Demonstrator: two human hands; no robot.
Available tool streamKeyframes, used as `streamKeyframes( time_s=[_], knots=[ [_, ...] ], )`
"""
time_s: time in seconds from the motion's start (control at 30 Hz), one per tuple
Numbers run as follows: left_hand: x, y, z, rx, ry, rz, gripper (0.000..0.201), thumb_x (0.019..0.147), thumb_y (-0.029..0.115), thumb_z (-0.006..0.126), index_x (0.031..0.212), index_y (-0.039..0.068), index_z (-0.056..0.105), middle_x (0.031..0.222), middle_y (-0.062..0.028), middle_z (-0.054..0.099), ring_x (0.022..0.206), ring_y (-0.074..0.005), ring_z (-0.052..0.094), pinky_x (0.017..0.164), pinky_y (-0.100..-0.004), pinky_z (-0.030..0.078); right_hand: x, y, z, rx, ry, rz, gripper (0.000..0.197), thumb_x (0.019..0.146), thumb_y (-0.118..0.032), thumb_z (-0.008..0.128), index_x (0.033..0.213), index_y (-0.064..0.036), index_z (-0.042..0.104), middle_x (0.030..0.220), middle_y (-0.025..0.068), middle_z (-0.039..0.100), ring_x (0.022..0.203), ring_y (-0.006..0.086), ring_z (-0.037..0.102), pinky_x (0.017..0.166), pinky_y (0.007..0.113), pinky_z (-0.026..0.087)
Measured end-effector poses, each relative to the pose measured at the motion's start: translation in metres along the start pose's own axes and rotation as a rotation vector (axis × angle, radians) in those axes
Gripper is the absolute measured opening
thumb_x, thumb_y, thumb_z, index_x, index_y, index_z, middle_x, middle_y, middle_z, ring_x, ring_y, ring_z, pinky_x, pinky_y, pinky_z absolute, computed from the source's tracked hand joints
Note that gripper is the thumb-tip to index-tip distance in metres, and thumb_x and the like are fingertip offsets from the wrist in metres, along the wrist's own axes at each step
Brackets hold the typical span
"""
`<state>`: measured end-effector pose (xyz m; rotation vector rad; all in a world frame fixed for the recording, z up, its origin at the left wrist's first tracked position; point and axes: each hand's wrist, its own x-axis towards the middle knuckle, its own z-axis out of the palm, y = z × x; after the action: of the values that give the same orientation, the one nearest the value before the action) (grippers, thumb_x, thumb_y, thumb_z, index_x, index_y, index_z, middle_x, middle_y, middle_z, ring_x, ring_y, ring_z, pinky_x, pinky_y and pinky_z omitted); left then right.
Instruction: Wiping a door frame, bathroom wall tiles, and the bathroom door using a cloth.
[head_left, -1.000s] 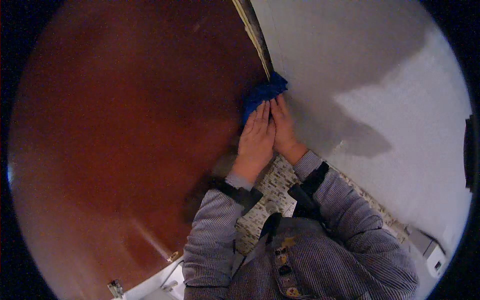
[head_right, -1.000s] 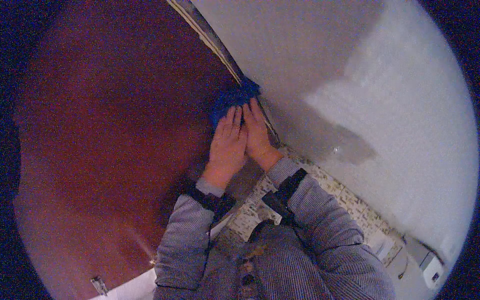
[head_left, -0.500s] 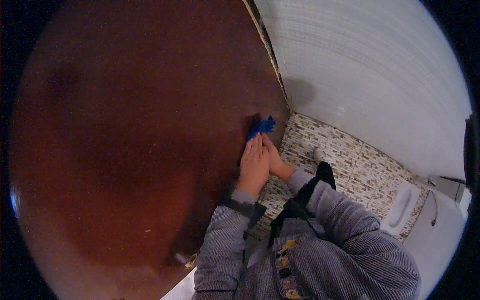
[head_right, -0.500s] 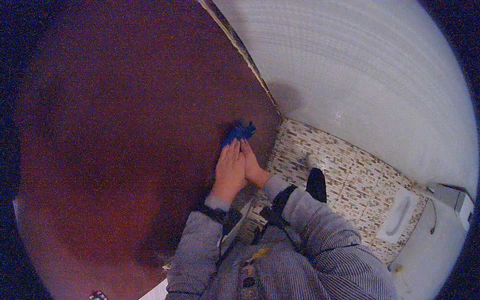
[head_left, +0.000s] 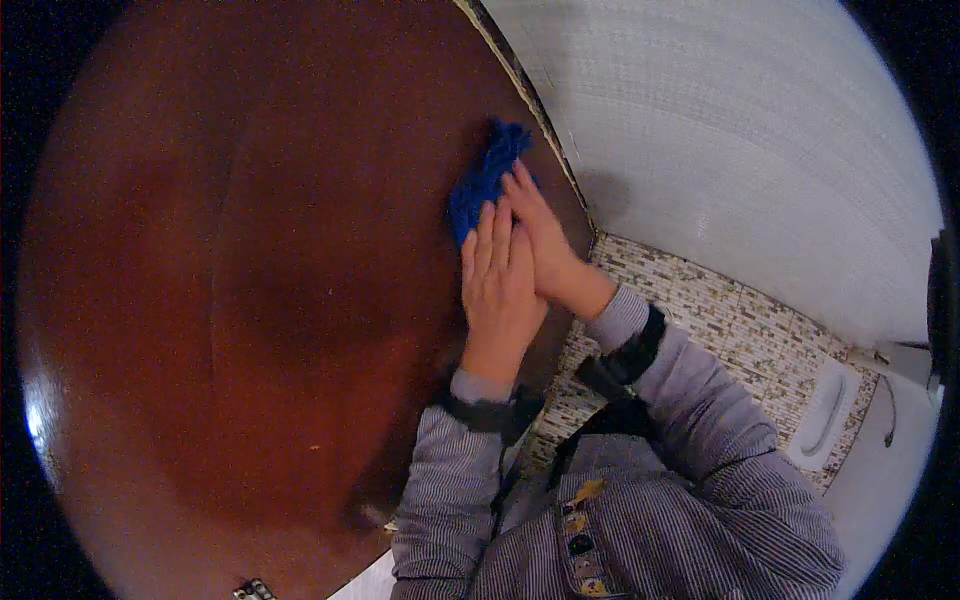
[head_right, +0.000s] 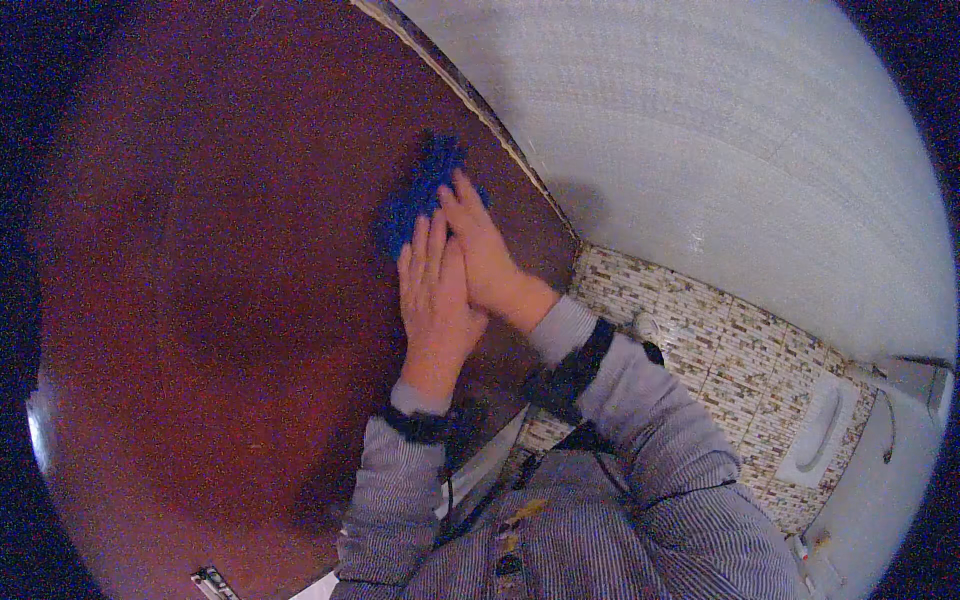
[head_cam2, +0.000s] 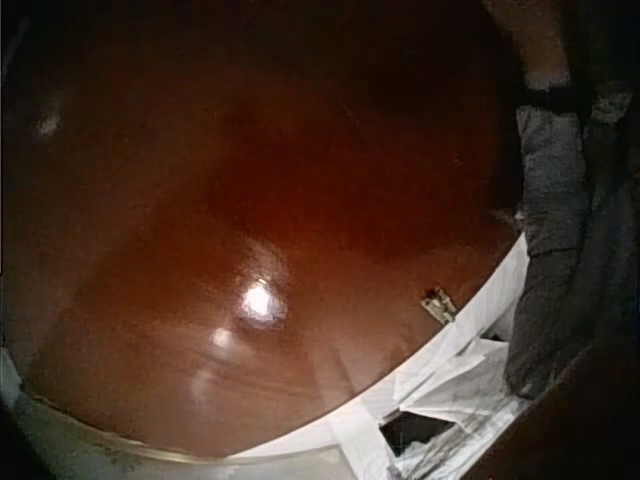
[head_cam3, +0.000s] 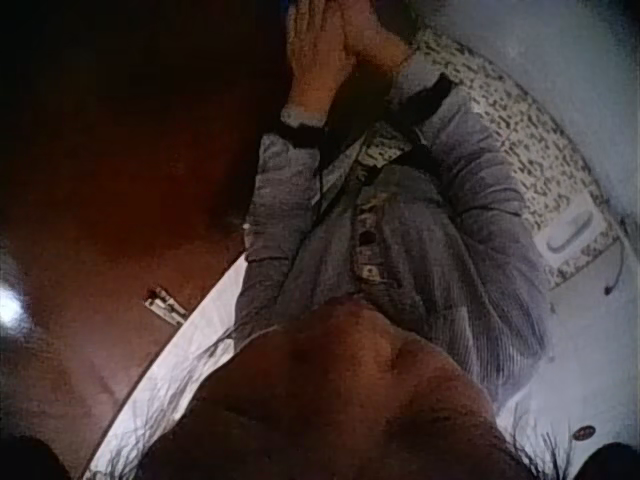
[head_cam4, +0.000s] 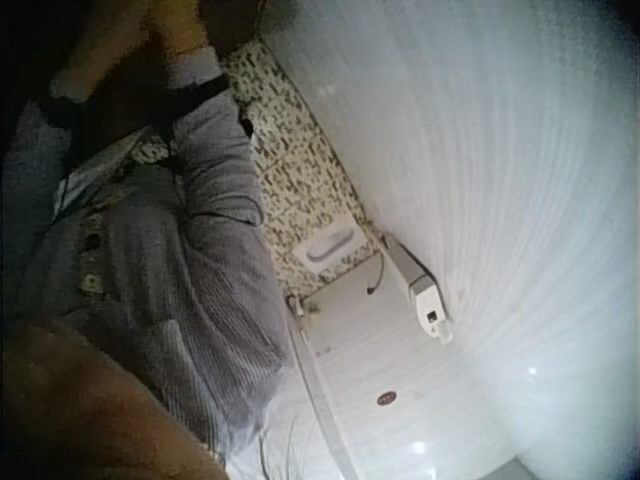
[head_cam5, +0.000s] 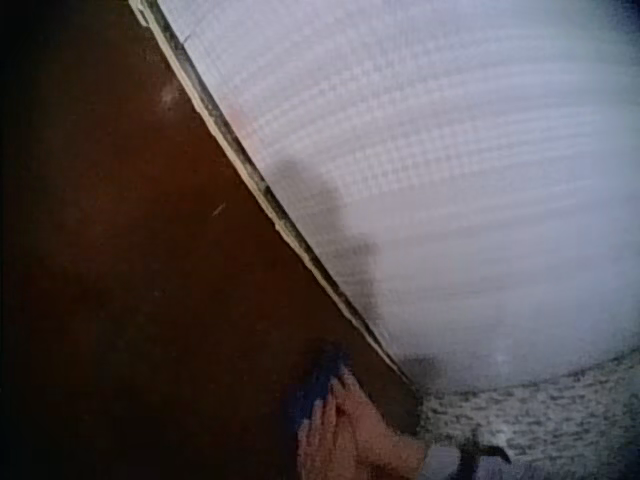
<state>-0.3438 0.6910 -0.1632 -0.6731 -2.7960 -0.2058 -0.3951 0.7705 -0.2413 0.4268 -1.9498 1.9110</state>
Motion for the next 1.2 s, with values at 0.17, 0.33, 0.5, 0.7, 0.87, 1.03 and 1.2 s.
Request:
streamKeyframes(
  time_s=[0.17,0.33,0.5,0.7,0.87,1.03,1.2],
  knots=[
    [0.056,-0.003,0.026,0.022,0.020,0.067,0.061,0.061,0.009,0.072,0.117,-0.004,0.050,0.142,-0.0198,0.036,0.136,-0.0345,0.026,0.110,-0.0487,0.020,0.048,0.028,-0.032,-0.203,-0.002,-0.051,0.061,0.085,-0.021,0.053,0.139,0.0006,0.031,0.147,0.0266,0.020,0.134,0.0418,0.027,0.109,0.042,0.028],
    [0.052,-0.003,0.050,0.009,-0.166,0.035,0.066,0.059,0.010,0.074,0.119,-0.003,0.050,0.141,-0.0207,0.036,0.136,-0.0350,0.026,0.111,-0.0467,0.019,0.022,0.065,-0.030,-0.193,-0.063,0.126,0.064,0.084,-0.024,0.053,0.138,0.0029,0.031,0.146,0.0248,0.023,0.134,0.0413,0.025,0.110,0.041,0.025],
    [-0.003,-0.002,0.076,0.005,-0.271,0.031,0.073,0.056,0.012,0.077,0.122,-0.003,0.048,0.141,-0.0202,0.036,0.136,-0.0348,0.025,0.112,-0.0467,0.019,-0.061,0.107,-0.004,-0.180,-0.133,0.221,0.066,0.085,-0.026,0.054,0.139,0.0039,0.029,0.145,0.0253,0.025,0.137,0.0412,0.019,0.112,0.043,0.020],
    [-0.096,-0.009,0.036,-0.051,-0.401,-0.094,0.074,0.053,0.010,0.078,0.120,-0.004,0.048,0.141,-0.0206,0.035,0.135,-0.0355,0.026,0.112,-0.0469,0.020,-0.142,0.046,0.046,0.034,-0.208,0.424,0.072,0.082,-0.027,0.058,0.138,0.0054,0.028,0.144,0.0280,0.026,0.136,0.0429,0.018,0.113,0.045,0.017],
    [-0.139,0.010,-0.012,-0.007,-0.310,-0.135,0.063,0.062,0.019,0.074,0.117,-0.001,0.050,0.140,-0.0223,0.036,0.133,-0.0391,0.030,0.109,-0.0528,0.021,-0.152,-0.023,0.043,0.005,-0.209,0.130,0.069,0.079,-0.026,0.061,0.134,0.0047,0.035,0.143,0.0300,0.024,0.134,0.0507,0.016,0.110,0.052,0.020],
    [-0.169,0.022,-0.062,0.007,-0.072,-0.229,0.061,0.070,0.029,0.071,0.119,0.000,0.050,0.140,-0.0245,0.035,0.129,-0.0454,0.031,0.105,-0.0566,0.023,-0.119,-0.105,0.051,0.064,-0.145,-0.159,0.062,0.076,-0.023,0.061,0.130,-0.0004,0.041,0.140,0.0342,0.025,0.133,0.0535,0.017,0.106,0.057,0.023],
    [-0.141,0.018,-0.084,0.021,0.158,-0.235,0.060,0.074,0.030,0.069,0.122,0.000,0.049,0.140,-0.0265,0.034,0.128,-0.0478,0.031,0.104,-0.0576,0.023,-0.056,-0.135,0.043,-0.066,-0.166,-0.432,0.049,0.077,-0.016,0.058,0.123,-0.0015,0.049,0.141,0.0321,0.026,0.130,0.0546,0.022,0.103,0.057,0.029]
  ],
)
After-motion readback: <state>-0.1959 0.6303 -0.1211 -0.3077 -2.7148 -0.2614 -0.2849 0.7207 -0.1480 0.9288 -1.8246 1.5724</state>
